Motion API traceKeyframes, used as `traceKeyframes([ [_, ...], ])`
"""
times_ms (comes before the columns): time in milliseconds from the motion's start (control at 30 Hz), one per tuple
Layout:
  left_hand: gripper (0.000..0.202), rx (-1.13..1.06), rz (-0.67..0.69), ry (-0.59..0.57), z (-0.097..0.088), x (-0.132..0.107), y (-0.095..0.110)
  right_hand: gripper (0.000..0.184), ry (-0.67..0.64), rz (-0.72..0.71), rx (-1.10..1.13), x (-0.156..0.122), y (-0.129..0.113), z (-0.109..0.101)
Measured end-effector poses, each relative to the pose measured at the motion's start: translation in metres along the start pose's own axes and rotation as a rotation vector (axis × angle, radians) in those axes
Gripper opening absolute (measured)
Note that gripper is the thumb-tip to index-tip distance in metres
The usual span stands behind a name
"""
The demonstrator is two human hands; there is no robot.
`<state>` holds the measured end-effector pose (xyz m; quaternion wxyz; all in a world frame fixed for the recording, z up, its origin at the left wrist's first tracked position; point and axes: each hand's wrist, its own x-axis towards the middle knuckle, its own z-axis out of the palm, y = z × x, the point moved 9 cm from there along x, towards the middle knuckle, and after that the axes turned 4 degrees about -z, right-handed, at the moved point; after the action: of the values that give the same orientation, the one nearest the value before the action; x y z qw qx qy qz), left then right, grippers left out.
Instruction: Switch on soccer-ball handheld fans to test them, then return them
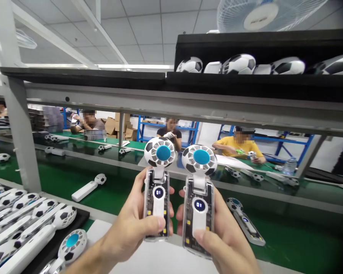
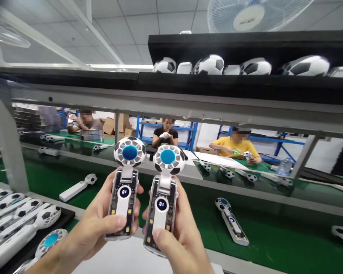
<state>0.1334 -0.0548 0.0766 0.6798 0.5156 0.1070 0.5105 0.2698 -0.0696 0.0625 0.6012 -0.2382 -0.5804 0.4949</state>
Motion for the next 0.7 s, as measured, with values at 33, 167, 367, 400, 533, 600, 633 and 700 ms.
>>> traceKeyframes([
  [33, 0.081, 0.005, 0.004, -0.001, 0.0006, -0.0008, -0.0006, 0.075, 0.02, 0.001, -0.018, -0.0008, 0.0012, -0.0028],
  [167, 0.067, 0.03, 0.008, 0.007, 0.0009, -0.0032, -0.0029, 0.074, 0.076, -0.006, -0.092, -0.002, 0.0008, -0.0095],
  [367, 0.063, -0.014, 0.051, 0.025, -0.0003, -0.0027, -0.0003, 0.079, 0.053, 0.002, -0.071, 0.0002, 0.0013, -0.0062],
  [400, 0.062, -0.015, 0.05, 0.02, 0.0004, -0.0028, -0.0001, 0.079, 0.061, 0.009, -0.08, 0.0003, 0.0021, -0.0071],
  [533, 0.059, -0.002, 0.03, 0.009, 0.0029, -0.0043, -0.0002, 0.076, 0.081, 0.019, -0.118, 0.0007, 0.0044, -0.0099],
  [600, 0.059, 0.008, 0.018, 0.019, 0.0028, -0.0045, -0.0007, 0.076, 0.08, 0.012, -0.109, 0.001, 0.0052, -0.0098],
  [633, 0.06, 0.008, 0.017, 0.03, 0.002, -0.0044, -0.0006, 0.076, 0.076, 0.014, -0.098, 0.0011, 0.0063, -0.0092],
  [700, 0.06, 0.002, 0.019, 0.044, 0.0008, -0.0033, 0.0, 0.077, 0.059, 0.024, -0.071, 0.001, 0.0089, -0.0068],
])
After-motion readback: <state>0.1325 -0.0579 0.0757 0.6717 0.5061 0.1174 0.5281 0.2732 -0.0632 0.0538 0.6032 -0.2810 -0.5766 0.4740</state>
